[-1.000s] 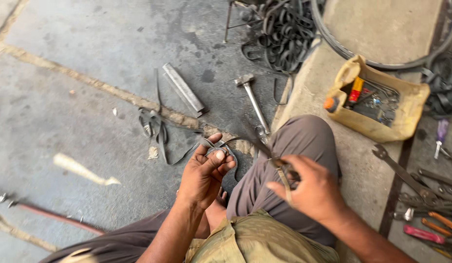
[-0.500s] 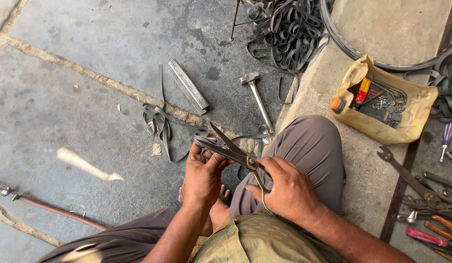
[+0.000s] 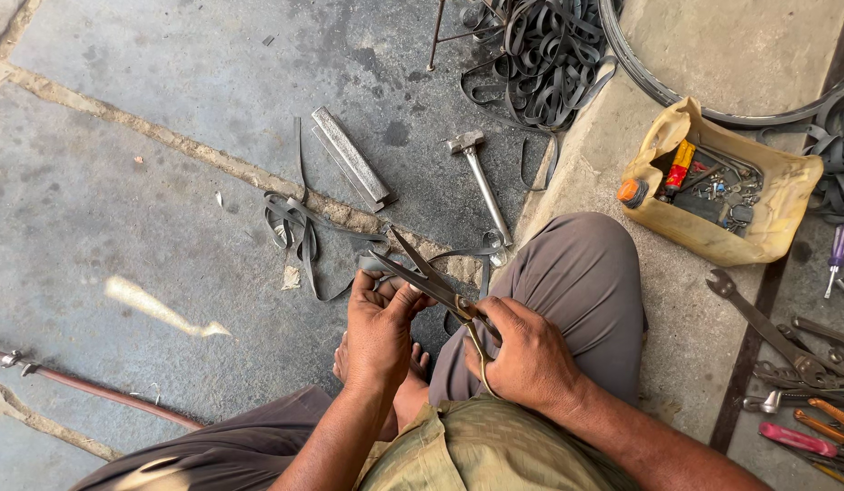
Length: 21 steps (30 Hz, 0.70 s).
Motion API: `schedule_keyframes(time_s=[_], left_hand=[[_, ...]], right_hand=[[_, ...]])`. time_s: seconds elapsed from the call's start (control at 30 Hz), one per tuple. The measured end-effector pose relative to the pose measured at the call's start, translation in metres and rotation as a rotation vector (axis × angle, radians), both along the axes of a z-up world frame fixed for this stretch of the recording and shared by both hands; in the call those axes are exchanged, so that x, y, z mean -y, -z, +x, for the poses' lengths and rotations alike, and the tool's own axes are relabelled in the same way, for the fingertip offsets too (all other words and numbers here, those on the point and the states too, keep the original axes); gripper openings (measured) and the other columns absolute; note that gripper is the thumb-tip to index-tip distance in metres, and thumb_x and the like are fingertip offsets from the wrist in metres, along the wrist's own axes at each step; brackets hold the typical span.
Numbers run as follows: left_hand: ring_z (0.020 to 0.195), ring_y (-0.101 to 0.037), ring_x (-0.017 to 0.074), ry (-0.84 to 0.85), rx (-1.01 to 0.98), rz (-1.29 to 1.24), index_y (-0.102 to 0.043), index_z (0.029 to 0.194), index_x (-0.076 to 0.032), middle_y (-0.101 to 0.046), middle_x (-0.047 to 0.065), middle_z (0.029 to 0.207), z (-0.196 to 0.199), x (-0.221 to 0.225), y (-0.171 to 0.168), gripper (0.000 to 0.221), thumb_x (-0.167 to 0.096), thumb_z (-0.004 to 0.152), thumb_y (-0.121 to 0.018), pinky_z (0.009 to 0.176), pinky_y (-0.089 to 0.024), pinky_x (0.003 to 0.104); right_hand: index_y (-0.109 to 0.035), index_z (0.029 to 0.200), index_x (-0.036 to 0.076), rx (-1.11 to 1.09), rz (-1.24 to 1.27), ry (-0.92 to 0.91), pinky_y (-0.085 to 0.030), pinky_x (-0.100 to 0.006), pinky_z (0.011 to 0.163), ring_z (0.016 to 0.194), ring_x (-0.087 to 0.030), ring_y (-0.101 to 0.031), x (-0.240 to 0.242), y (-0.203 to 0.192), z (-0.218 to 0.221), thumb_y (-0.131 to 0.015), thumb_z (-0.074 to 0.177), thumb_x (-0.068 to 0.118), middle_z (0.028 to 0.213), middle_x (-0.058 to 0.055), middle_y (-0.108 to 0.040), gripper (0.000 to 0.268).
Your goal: The person sits on the floor and uses a hammer and metal block to flatten a rubber strip. They then use shears to cut the strip into smaller pieces and rub the edges with a wooden block. The person repeats this process with another strip, cutting and rubbing the edges.
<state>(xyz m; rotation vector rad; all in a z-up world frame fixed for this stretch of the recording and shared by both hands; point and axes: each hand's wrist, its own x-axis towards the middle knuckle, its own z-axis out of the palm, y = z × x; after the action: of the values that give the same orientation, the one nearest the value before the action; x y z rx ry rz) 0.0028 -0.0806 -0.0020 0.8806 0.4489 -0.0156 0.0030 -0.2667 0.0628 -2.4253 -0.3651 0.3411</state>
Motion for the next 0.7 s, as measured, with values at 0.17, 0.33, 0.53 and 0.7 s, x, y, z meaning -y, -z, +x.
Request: schedule_keyframes(time_s=[0.17,0.33,0.53,0.7], left_hand=[[0.084,-0.074,0.0195,0.008,-0.037,0.003,-0.051,0.117,0.0,-0.075,0.014,0.095,0.001,0.001,-0.002,0.027,0.0,0.094,-0.067,0.081,-0.063,0.036],[0.085,-0.074,0.0194,0.022,-0.059,-0.032,-0.052,0.118,0.0,-0.074,0.013,0.094,0.0,-0.001,-0.004,0.029,0.001,0.093,-0.067,0.081,-0.063,0.036],[0.081,-0.071,0.0203,0.029,-0.087,-0.113,-0.06,0.113,-0.001,-0.072,0.011,0.09,0.003,-0.007,0.003,0.023,0.001,0.092,-0.068,0.079,-0.062,0.036],[0.083,-0.071,0.0222,0.065,-0.177,-0.214,-0.065,0.099,-0.001,-0.07,0.012,0.087,0.0,-0.019,0.012,0.009,-0.01,0.097,-0.068,0.08,-0.062,0.038]], right_hand=[[-0.065,0.106,0.004,0.026,0.009,0.013,-0.056,-0.045,0.065,0.076,-0.035,-0.07,0.0,0.004,-0.002,-0.079,0.075,0.016,0.087,-0.015,-0.068,0.036],[-0.065,0.104,0.004,-0.004,0.013,0.013,-0.056,-0.044,0.063,0.071,-0.035,-0.07,0.004,0.009,-0.004,-0.079,0.074,0.014,0.083,-0.015,-0.066,0.034],[-0.068,0.097,0.007,-0.082,-0.025,0.036,-0.056,-0.04,0.059,0.065,-0.026,-0.071,0.009,0.015,-0.006,-0.077,0.083,0.017,0.075,-0.007,-0.069,0.02],[-0.072,0.109,0.009,0.091,-0.101,0.356,-0.057,-0.037,0.063,0.07,-0.023,-0.071,0.06,0.012,0.001,-0.085,0.076,0.026,0.081,-0.01,-0.073,0.039]])
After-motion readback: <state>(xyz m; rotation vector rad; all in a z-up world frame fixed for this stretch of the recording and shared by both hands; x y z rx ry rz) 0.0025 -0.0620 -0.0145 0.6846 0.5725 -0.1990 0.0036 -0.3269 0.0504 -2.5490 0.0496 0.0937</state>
